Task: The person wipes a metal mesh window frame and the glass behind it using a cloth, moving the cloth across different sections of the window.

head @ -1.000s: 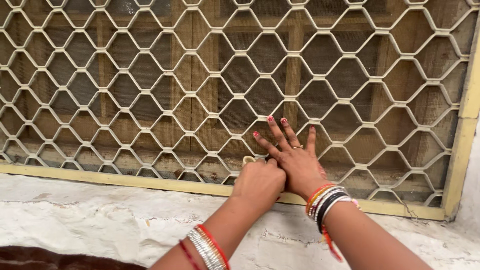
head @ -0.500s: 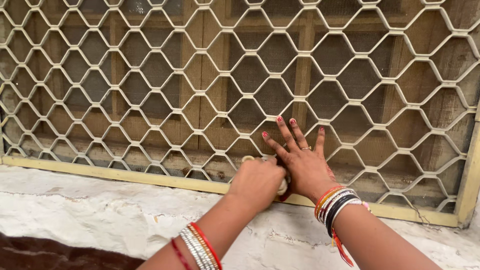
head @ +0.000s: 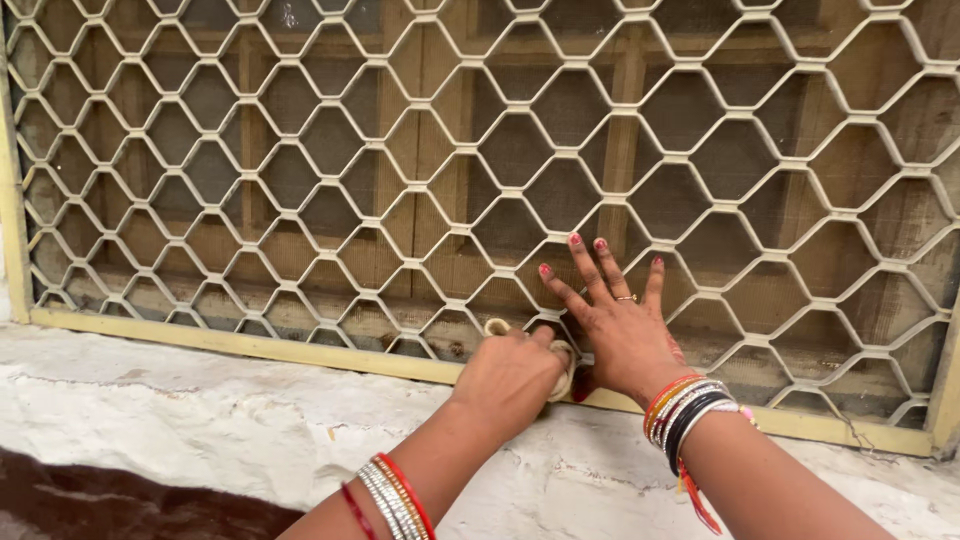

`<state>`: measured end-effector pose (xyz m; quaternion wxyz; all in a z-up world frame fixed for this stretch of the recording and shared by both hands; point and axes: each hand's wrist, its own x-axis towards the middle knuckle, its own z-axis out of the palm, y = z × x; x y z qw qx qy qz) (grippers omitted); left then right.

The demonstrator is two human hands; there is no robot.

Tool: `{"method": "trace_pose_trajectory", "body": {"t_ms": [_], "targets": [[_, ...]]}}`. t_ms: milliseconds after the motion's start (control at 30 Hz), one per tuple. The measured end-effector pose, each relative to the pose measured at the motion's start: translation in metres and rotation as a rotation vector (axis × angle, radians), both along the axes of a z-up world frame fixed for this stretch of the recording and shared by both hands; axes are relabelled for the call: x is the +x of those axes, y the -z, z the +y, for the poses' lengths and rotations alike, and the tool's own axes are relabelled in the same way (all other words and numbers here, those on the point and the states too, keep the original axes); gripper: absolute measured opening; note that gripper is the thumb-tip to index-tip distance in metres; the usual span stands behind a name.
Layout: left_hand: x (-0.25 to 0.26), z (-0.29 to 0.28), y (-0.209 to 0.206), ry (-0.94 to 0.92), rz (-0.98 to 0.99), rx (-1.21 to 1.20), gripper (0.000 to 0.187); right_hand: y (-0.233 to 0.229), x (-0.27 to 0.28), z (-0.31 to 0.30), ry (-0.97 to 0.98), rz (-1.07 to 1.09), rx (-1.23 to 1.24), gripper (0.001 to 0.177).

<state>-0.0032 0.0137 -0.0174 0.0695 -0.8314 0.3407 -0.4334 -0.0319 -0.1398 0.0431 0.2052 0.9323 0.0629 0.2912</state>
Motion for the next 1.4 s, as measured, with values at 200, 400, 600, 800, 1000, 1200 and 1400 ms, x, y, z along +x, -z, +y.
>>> {"method": "trace_pose_trajectory", "body": {"t_ms": [200,400,600,800,1000,1200,1400], "targets": [[0.003,0.034,-0.005,-0.197,0.132,0.120,0.029,-0.004,-0.004,0.006,0.067,0.079,0.020,0.150],[0.003,0.053,-0.010,-0.247,0.190,0.088,0.022,-0.004,-0.008,0.010,0.056,0.063,0.026,0.151],[0.012,0.044,-0.002,-0.205,0.209,0.035,0.018,-0.001,-0.013,0.023,0.144,0.041,-0.036,0.147],[0.027,0.102,0.001,-0.282,0.130,0.027,0.013,-0.006,-0.019,0.046,-0.058,-0.089,-0.020,0.148],[0.031,0.108,0.004,-0.185,0.082,-0.051,0.013,-0.006,0.009,0.098,-0.009,0.085,-0.164,0.146],[0.035,0.068,0.006,0.062,0.061,-0.176,0.010,0.019,0.059,0.075,-0.270,-0.410,-0.252,0.124],[0.036,0.084,0.003,-0.083,0.108,-0.114,0.007,0.009,0.035,0.086,-0.036,0.062,-0.092,0.138]]}}
